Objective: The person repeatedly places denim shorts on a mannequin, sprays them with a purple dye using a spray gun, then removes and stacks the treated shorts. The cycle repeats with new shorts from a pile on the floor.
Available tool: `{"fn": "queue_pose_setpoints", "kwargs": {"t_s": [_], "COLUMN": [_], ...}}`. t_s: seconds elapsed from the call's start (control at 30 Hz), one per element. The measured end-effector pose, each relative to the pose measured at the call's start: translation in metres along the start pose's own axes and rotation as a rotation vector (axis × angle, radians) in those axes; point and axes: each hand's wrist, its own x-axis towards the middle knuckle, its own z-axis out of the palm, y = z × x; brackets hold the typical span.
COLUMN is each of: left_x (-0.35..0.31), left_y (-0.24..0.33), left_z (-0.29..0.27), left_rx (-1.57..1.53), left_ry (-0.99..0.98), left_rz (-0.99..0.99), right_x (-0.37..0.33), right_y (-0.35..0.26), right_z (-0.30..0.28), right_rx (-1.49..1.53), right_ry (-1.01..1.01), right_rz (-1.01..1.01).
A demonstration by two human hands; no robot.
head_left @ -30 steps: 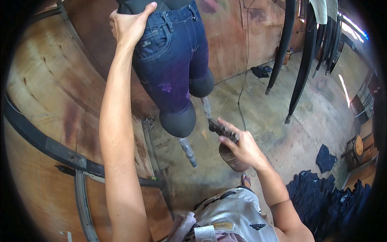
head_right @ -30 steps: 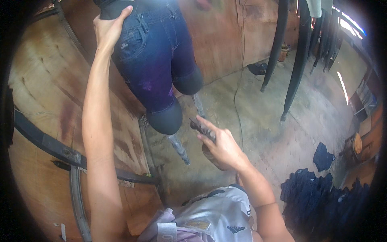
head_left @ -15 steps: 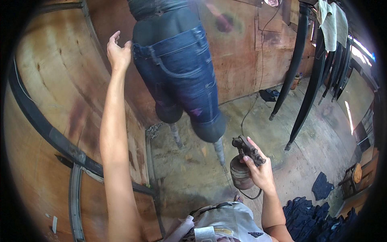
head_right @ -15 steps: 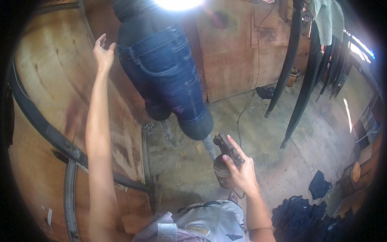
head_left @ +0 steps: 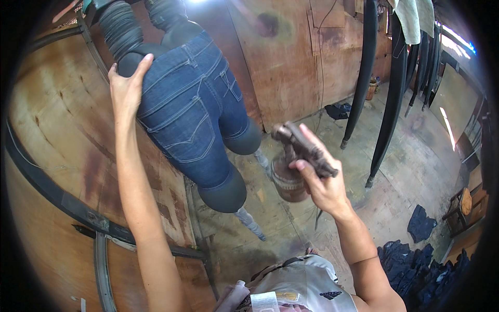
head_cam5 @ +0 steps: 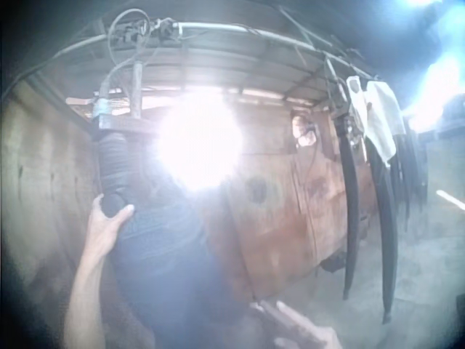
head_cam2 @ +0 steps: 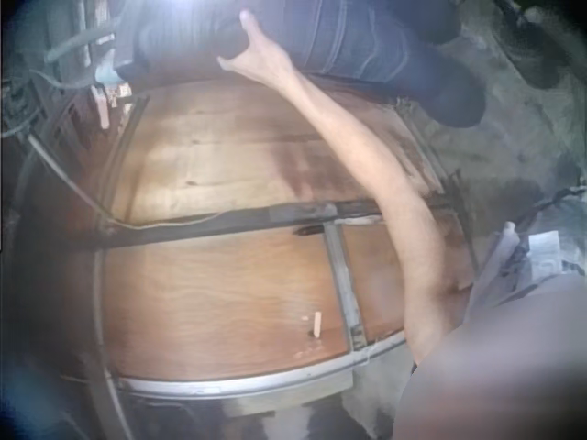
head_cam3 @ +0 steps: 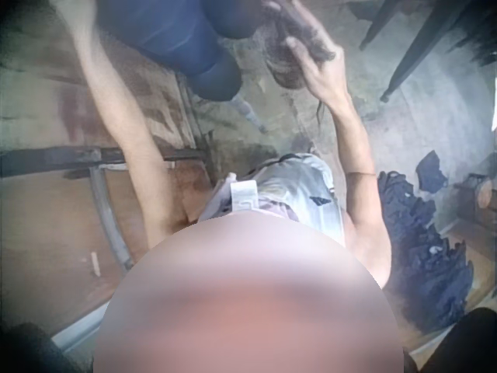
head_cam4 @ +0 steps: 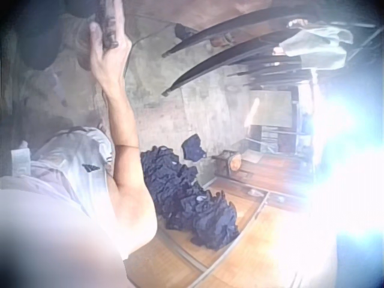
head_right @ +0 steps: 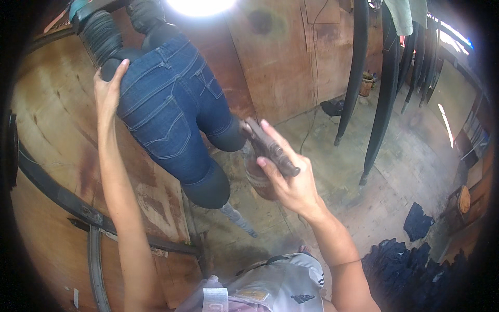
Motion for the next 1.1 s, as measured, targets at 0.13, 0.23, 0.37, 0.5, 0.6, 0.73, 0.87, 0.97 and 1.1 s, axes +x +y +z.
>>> {"fn": "queue_pose_setpoints", "kwargs": {"t_s": [0.13,0.23,0.37,0.5,0.6,0.73,0.87,0.97,1.1], "left_x": [0.012,0.016,0.02,0.029,0.037,0.048,0.051,0.045,0.031], "left_y": [-0.025,-0.038,-0.054,-0.074,-0.09,-0.102,-0.095,-0.083,-0.065], "left_z": [-0.009,-0.01,-0.007,-0.001,0.0,0.005,0.01,0.005,-0.01], "left_rx": [-0.2,-0.289,-0.47,-0.546,-0.613,-0.668,-0.685,-0.639,-0.542], "left_ry": [-0.206,-0.283,-0.376,-0.384,-0.419,-0.454,-0.515,-0.468,-0.394], "left_rz": [-0.047,-0.08,-0.174,-0.242,-0.328,-0.392,-0.383,-0.376,-0.249], "right_x": [0.011,0.014,0.014,0.006,-0.003,-0.008,-0.006,-0.007,-0.014], "right_y": [-0.018,-0.015,-0.003,-0.006,-0.019,-0.028,-0.007,0.017,0.028], "right_z": [-0.014,-0.023,-0.031,-0.038,-0.043,-0.055,-0.06,-0.048,-0.019], "right_rx": [0.174,0.027,-0.092,-0.125,-0.004,0.198,0.059,-0.165,-0.293], "right_ry": [0.073,0.03,-0.127,-0.161,-0.026,0.103,0.046,-0.138,-0.235], "right_rz": [-0.055,-0.019,0.225,0.351,0.175,0.063,0.175,0.349,0.347]}}
